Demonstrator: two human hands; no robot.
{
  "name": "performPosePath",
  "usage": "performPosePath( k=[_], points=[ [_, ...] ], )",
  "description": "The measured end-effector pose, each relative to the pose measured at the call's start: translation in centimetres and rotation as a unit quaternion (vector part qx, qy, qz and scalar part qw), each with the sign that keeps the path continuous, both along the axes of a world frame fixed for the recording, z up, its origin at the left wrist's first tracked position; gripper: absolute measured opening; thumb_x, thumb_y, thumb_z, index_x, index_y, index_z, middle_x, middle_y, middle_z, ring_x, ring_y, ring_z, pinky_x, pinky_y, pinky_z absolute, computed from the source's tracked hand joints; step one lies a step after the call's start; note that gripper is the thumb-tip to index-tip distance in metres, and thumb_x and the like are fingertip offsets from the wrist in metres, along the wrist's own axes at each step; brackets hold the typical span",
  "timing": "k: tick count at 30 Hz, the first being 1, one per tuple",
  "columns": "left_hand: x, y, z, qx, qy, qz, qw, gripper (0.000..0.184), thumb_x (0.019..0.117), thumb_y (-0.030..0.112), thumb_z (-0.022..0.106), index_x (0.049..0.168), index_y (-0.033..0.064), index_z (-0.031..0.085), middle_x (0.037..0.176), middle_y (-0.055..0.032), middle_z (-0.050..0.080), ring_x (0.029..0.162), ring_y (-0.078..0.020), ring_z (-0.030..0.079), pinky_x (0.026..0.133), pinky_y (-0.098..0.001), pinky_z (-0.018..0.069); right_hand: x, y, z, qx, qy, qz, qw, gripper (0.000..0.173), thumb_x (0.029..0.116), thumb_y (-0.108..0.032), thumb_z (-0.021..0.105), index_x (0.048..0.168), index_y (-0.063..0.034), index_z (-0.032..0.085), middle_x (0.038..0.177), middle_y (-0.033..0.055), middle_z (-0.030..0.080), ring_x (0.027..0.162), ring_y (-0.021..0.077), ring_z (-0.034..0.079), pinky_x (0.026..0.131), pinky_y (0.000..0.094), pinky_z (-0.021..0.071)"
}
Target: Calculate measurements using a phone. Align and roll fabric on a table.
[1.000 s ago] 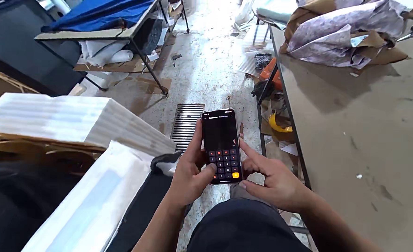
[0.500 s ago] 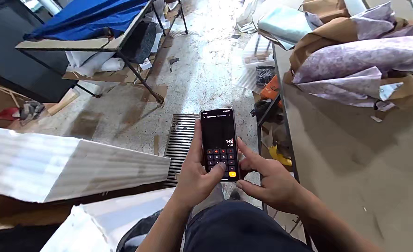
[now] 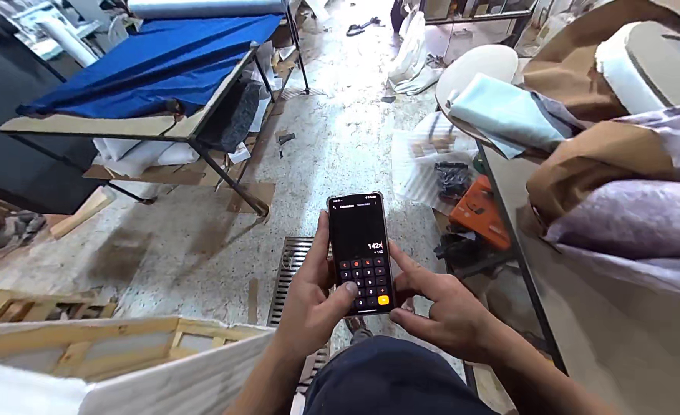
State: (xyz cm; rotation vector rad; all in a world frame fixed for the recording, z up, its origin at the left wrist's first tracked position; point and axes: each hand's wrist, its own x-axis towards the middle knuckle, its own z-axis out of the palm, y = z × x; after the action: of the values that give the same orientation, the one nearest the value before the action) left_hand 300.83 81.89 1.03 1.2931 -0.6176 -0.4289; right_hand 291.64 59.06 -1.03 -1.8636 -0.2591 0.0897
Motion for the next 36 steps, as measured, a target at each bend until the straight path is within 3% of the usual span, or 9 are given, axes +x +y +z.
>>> performPosePath(
  k=[6,10,20,27,30,36],
  points=[
    [11.2,-0.2,0.3,-0.011,0.018,-0.072,0.997,0.100,0.0835,-0.001,0.057,0.167,0.0264,0.009,0.150,-0.0186,0.050,0.118,-0.0342,0.065,0.094,-0.0500,0.0598,9.2,-0.1,0.0,0.030,0.003,-0.022,0.999,0.091,0.0945,-0.019,0.071,0.167,-0.0249,0.016,0.109,-0.0016,0.075,0.097,0.0124,0.073,0.093,0.0360,0.0627],
    [17.1,-0.7,-0.2,-0.016,0.035,-0.064,0.997,0.104,0.0815,-0.004,0.056,0.167,0.0271,0.006,0.151,-0.0187,0.049,0.121,-0.0359,0.064,0.095,-0.0517,0.0593,15.9,-0.9,-0.4,0.045,0.002,-0.001,0.999,0.091,0.0946,-0.017,0.071,0.167,-0.0241,0.016,0.109,0.0010,0.075,0.097,0.0153,0.074,0.094,0.0375,0.0625],
    [35.0,-4.1,-0.4,0.028,0.013,0.019,0.999,0.108,0.0793,-0.006,0.056,0.167,0.0303,0.004,0.150,-0.0175,0.051,0.119,-0.0361,0.065,0.094,-0.0526,0.0599,37.8,-5.4,-2.4,0.052,-0.018,0.071,0.996,0.091,0.0944,-0.020,0.071,0.167,-0.0272,0.017,0.107,-0.0009,0.076,0.097,0.0147,0.074,0.094,0.0379,0.0625],
    [47.1,-8.4,1.1,0.022,0.001,0.086,0.996,0.106,0.0810,-0.004,0.057,0.167,0.0317,0.006,0.150,-0.0176,0.051,0.120,-0.0371,0.065,0.096,-0.0529,0.0590,53.1,-10.1,-0.6,0.042,-0.036,0.127,0.990,0.088,0.0941,-0.019,0.071,0.166,-0.0238,0.020,0.104,-0.0012,0.076,0.096,0.0120,0.073,0.093,0.0361,0.0622],
    [50.7,-9.4,1.3,0.030,0.016,0.121,0.992,0.108,0.0799,-0.007,0.055,0.167,0.0320,0.004,0.154,-0.0149,0.047,0.123,-0.0356,0.063,0.096,-0.0532,0.0593,58.3,-11.1,-0.4,0.026,-0.024,0.149,0.988,0.089,0.0934,-0.022,0.071,0.166,-0.0299,0.020,0.102,-0.0049,0.076,0.093,0.0103,0.073,0.090,0.0358,0.0631],
    [59.0,-10.3,0.4,0.048,0.029,0.160,0.985,0.113,0.0798,-0.007,0.062,0.166,0.0356,0.003,0.154,-0.0109,0.048,0.124,-0.0335,0.063,0.095,-0.0521,0.0602,67.3,-11.7,-0.8,0.033,-0.017,0.167,0.985,0.089,0.0938,-0.021,0.071,0.166,-0.0290,0.019,0.103,-0.0044,0.076,0.094,0.0116,0.073,0.091,0.0368,0.0632]
  ],
)
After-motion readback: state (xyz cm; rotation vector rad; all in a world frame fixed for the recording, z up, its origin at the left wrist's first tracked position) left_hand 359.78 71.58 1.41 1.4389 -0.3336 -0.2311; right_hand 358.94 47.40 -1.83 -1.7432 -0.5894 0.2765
